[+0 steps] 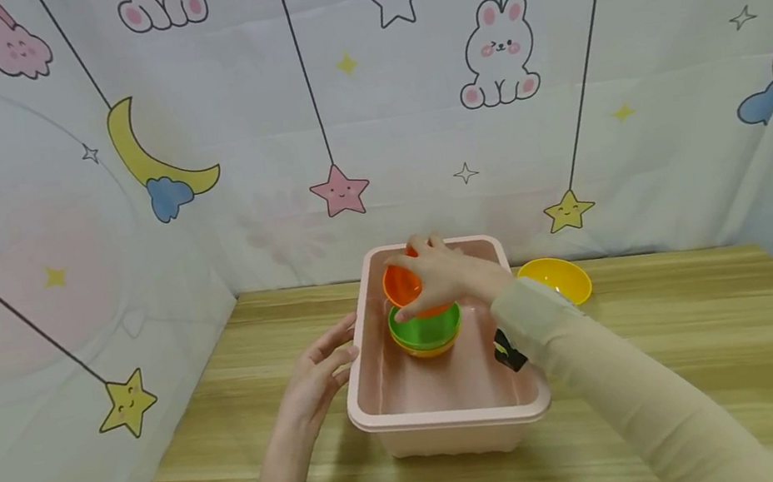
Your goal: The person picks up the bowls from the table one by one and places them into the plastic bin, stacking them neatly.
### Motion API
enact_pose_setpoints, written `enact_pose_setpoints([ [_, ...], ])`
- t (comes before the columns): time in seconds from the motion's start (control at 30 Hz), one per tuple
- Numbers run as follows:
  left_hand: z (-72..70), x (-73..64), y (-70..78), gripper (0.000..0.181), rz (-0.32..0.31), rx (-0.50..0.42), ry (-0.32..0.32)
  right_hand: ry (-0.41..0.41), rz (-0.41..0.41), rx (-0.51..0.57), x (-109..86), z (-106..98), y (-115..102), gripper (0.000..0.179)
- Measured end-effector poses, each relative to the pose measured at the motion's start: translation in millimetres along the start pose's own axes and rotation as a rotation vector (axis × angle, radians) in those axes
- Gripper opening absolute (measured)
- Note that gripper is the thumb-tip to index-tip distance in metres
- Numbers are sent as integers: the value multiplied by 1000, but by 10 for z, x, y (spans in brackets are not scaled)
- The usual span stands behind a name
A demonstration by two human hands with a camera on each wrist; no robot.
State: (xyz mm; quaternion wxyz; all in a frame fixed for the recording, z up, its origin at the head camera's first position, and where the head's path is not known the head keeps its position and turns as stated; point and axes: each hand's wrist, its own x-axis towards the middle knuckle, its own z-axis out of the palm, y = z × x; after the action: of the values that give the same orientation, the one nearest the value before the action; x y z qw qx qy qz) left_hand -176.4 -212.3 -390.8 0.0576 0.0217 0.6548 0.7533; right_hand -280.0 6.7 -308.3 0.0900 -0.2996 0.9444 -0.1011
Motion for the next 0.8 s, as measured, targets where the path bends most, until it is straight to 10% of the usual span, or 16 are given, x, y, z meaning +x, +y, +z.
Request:
enact_pose_setpoints([
  [0.8,-11,3,-2,57,-4,16,-3,-42,44,26,93,225,10,88],
])
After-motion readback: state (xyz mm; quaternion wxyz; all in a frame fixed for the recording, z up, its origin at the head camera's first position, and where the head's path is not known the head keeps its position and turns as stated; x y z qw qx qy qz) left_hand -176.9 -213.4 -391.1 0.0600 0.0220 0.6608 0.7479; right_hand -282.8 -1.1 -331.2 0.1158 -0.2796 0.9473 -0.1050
